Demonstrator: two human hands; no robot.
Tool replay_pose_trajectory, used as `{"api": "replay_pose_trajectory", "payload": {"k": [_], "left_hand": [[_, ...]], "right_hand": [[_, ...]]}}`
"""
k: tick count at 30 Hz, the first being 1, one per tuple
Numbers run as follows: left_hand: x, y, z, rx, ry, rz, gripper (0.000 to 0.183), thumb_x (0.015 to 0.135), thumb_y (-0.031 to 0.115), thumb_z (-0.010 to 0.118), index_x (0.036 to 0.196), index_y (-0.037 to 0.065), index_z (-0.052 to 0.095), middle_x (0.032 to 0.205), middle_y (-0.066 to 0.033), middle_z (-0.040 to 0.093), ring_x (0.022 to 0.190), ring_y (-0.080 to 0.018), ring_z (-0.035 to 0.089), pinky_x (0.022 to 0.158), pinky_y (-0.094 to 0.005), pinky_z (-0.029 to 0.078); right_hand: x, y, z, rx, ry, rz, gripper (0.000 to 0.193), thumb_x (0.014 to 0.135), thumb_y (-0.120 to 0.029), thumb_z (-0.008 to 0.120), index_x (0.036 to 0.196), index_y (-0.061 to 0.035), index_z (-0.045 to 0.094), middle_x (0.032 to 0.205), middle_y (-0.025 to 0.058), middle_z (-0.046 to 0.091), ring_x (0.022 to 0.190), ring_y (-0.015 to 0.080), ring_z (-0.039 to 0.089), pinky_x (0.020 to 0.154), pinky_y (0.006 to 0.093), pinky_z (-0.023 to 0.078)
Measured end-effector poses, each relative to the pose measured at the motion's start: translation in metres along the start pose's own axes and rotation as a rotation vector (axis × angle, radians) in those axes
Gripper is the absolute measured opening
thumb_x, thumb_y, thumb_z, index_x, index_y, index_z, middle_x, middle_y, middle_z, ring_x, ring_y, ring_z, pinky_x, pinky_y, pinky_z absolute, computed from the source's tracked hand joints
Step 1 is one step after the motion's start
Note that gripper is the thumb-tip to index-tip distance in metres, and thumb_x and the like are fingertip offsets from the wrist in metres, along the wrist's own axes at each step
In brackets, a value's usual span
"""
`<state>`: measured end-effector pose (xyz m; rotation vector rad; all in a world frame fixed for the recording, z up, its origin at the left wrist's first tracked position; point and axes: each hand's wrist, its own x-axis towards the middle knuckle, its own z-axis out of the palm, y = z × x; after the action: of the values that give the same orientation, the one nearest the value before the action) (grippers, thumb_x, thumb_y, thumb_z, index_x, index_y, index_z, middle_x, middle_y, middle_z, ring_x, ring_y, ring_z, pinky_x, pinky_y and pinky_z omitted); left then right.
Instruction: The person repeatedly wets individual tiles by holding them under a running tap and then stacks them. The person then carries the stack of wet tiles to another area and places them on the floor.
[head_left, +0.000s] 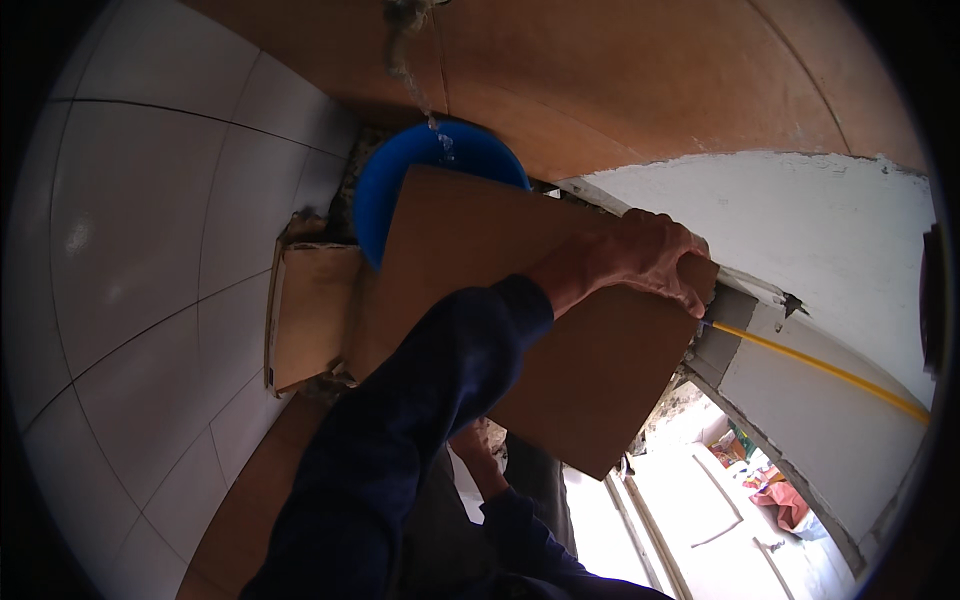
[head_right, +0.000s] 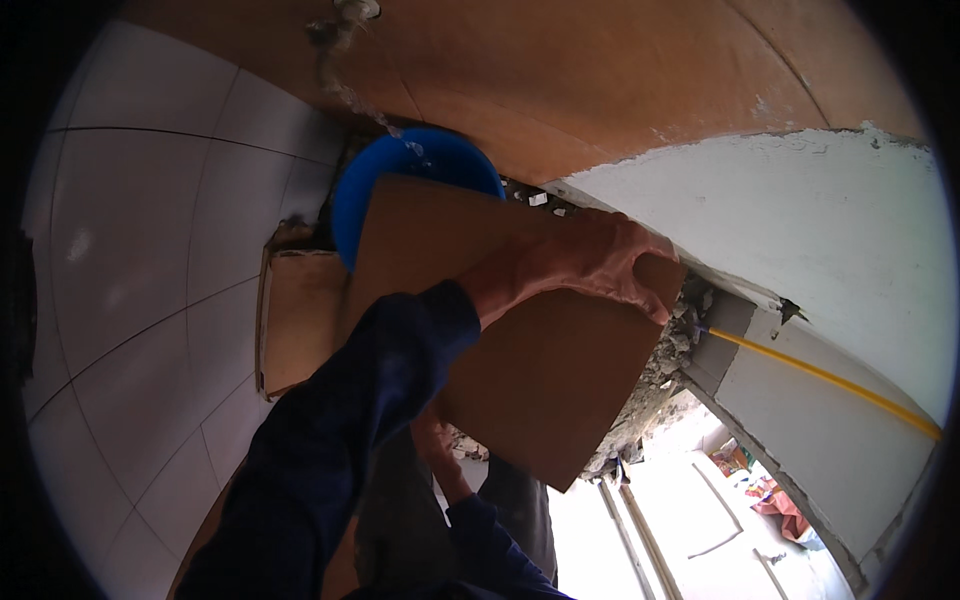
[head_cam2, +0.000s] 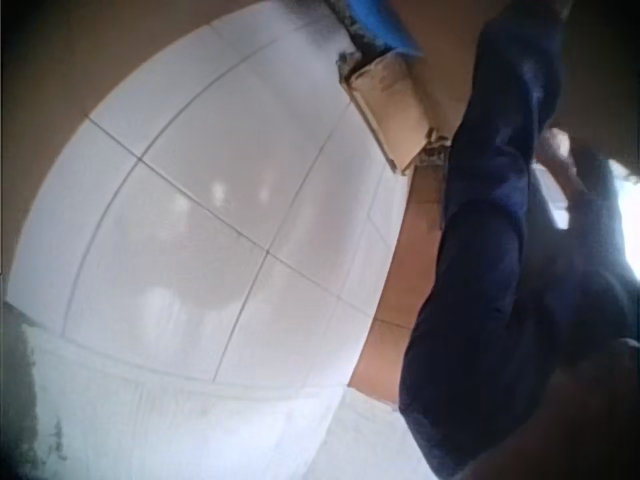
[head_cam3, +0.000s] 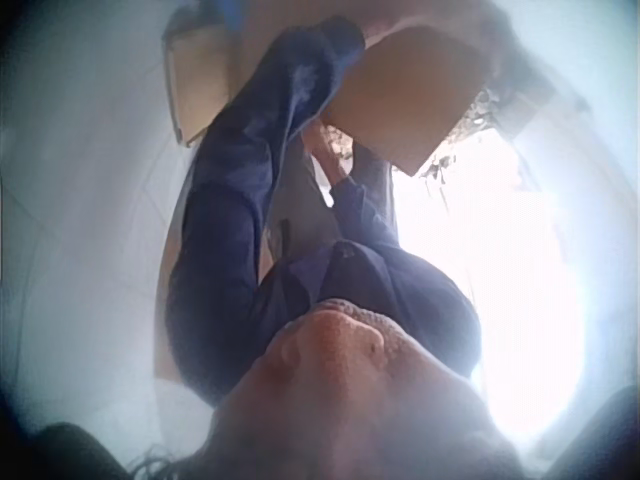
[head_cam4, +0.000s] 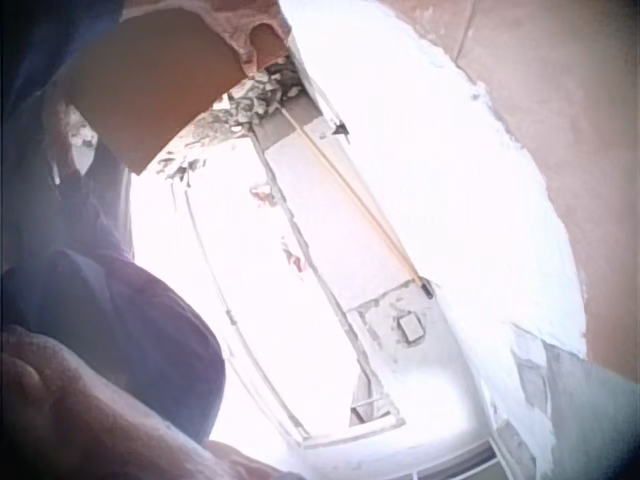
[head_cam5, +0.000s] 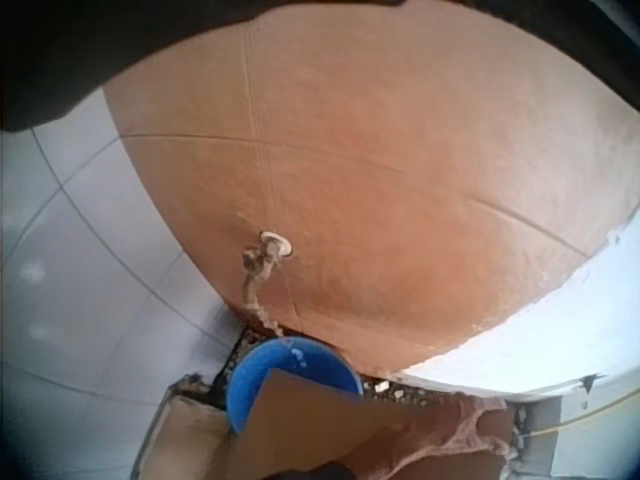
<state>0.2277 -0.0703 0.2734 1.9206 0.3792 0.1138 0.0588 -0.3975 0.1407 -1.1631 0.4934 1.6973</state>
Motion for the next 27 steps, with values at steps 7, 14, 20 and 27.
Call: {"api": "replay_pose_trajectory", "payload": {"k": [7,14,20,27], "left_hand": [[-0.015,0.030,0.011,-0.049,0.087,0.187,0.063,0.064,0.065,0.073,0.092,0.009,0.070,0.081,-0.0178,0.069,0.082,-0.0319,0.069,0.078,-0.0416,0.053],[-0.026,0.040,0.015,-0.028,-0.005,0.128,0.067,0.071,0.074,0.062,0.055,0.009,0.053,0.054,-0.0071,0.056,0.052,-0.0240,0.061,0.058,-0.0379,0.050],[-0.024,0.033,0.042,0.104,0.063,0.293,0.064,0.075,0.068,0.064,0.054,0.009,0.050,0.050,-0.0080,0.053,0.046,-0.0197,0.056,0.044,-0.0362,0.043],[0.004,0.036,0.030,0.115,-0.376,-0.060,0.067,0.080,0.073,0.050,0.070,0.008,0.064,0.065,-0.0139,0.062,0.062,-0.0260,0.063,0.061,-0.0417,0.049]], "right_hand": [[-0.011,0.020,0.013,0.045,-0.040,0.089,0.045,0.094,-0.022,0.059,0.134,-0.0079,0.042,0.128,0.0057,0.049,0.122,0.0156,0.045,0.099,0.0319,0.041],[-0.036,-0.027,-0.003,-0.014,-0.119,0.073,0.053,0.093,-0.022,0.060,0.137,-0.0046,0.037,0.132,0.0104,0.046,0.125,0.0178,0.042,0.102,0.0339,0.038],[-0.109,-0.137,-0.010,-0.140,-0.368,-0.067,0.059,0.091,-0.022,0.061,0.140,-0.0018,0.033,0.136,0.0143,0.043,0.127,0.0198,0.040,0.105,0.0356,0.036],[-0.116,-0.184,0.048,-0.704,-0.172,-0.087,0.063,0.092,-0.025,0.061,0.138,0.0019,0.029,0.131,0.0167,0.043,0.119,0.0235,0.048,0.096,0.0382,0.044]]}}
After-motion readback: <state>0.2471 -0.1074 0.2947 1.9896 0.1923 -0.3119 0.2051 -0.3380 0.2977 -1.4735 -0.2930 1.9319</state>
